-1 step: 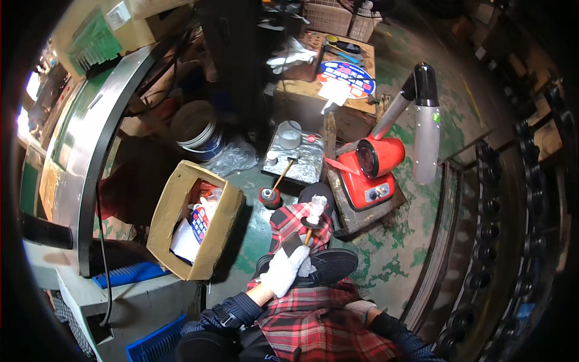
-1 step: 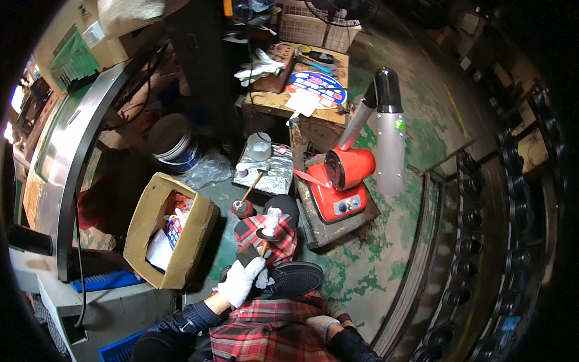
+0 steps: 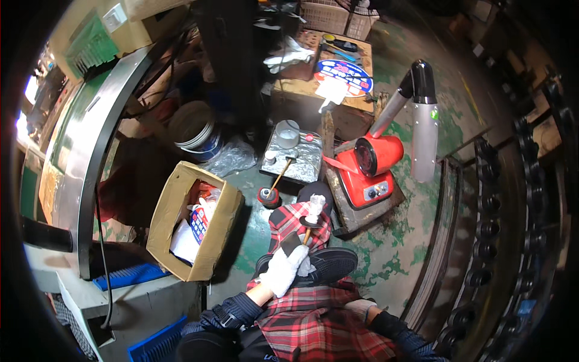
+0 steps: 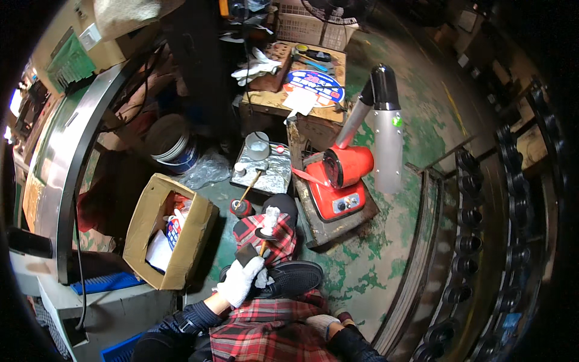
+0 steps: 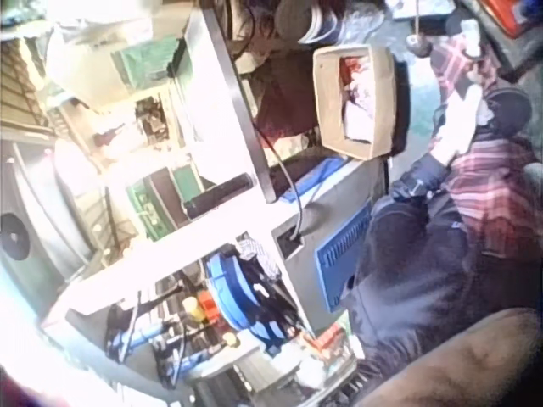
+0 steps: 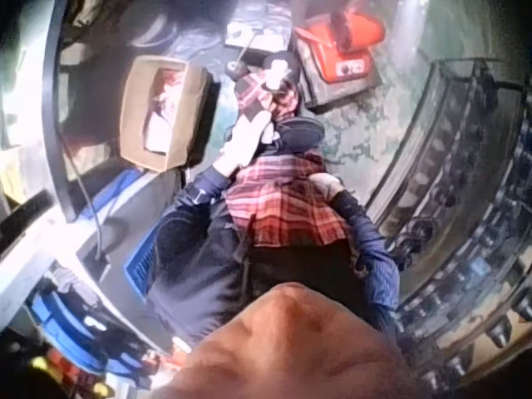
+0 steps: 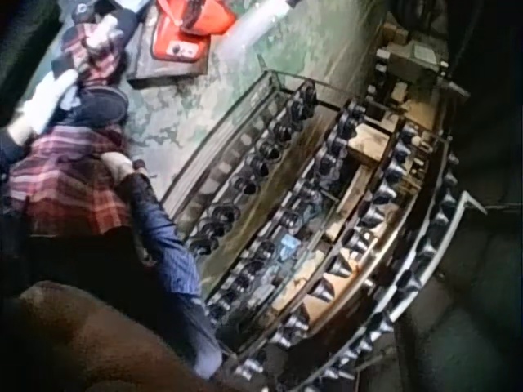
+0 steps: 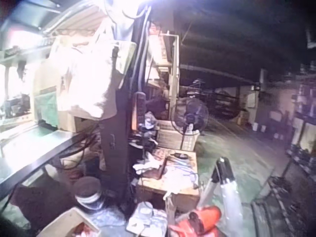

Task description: Applying adhesive to the outsole and edges of a shoe for assembly.

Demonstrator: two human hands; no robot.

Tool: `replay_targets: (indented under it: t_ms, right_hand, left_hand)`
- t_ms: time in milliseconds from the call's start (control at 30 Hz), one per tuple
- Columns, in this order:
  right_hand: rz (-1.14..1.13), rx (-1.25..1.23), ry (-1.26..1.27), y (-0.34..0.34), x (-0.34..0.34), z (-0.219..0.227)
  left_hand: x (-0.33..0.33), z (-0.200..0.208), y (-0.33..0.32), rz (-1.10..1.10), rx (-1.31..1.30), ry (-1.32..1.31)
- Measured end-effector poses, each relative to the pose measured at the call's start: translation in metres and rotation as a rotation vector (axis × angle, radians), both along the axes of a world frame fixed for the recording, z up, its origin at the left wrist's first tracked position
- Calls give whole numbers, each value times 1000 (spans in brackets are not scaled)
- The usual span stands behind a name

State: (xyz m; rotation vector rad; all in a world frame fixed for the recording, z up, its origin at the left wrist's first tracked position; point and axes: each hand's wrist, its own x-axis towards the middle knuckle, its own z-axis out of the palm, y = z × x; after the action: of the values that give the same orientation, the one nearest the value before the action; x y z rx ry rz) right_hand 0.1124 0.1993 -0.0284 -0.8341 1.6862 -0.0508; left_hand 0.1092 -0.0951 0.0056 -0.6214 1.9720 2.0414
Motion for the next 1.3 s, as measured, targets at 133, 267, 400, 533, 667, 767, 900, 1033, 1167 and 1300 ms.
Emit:
replay_targets:
  t_ms: [133, 267, 400, 533, 667, 767, 900, 1033, 1167, 1300]
  right_hand:
    - [-23, -19, -62, 7, 4, -17]
    - [-134, -94, 30, 29, 30, -53]
    - [-200, -49, 195, 42, 60, -80]
    - [-328, 11, 271, 33, 40, -61]
    - [-488, -80, 193, 21, 9, 23]
    - [-630, -152, -1, 30, -6, 107]
    - [-716, -111, -169, 49, -10, 192]
    - [-502, 363, 536, 38, 12, 204]
    - [-147, 76, 238, 28, 26, 182]
    - [-565, -226, 132, 30, 26, 170]
  left_hand:
    - [-2, 2, 2, 64, 104, -14]
    - [0, 1, 2, 66, 29, 127]
    - [2, -4, 1, 62, 161, 34]
    - [2, -10, 1, 66, 290, -74]
    - [1, -13, 5, 84, 133, 76]
    - [0, -10, 6, 116, 270, 45]
    - [1, -2, 3, 115, 283, -11]
    - [0, 6, 0, 166, 271, -50]
    - [-4, 14, -3, 274, 399, -24]
    - [-8, 17, -9, 381, 355, -60]
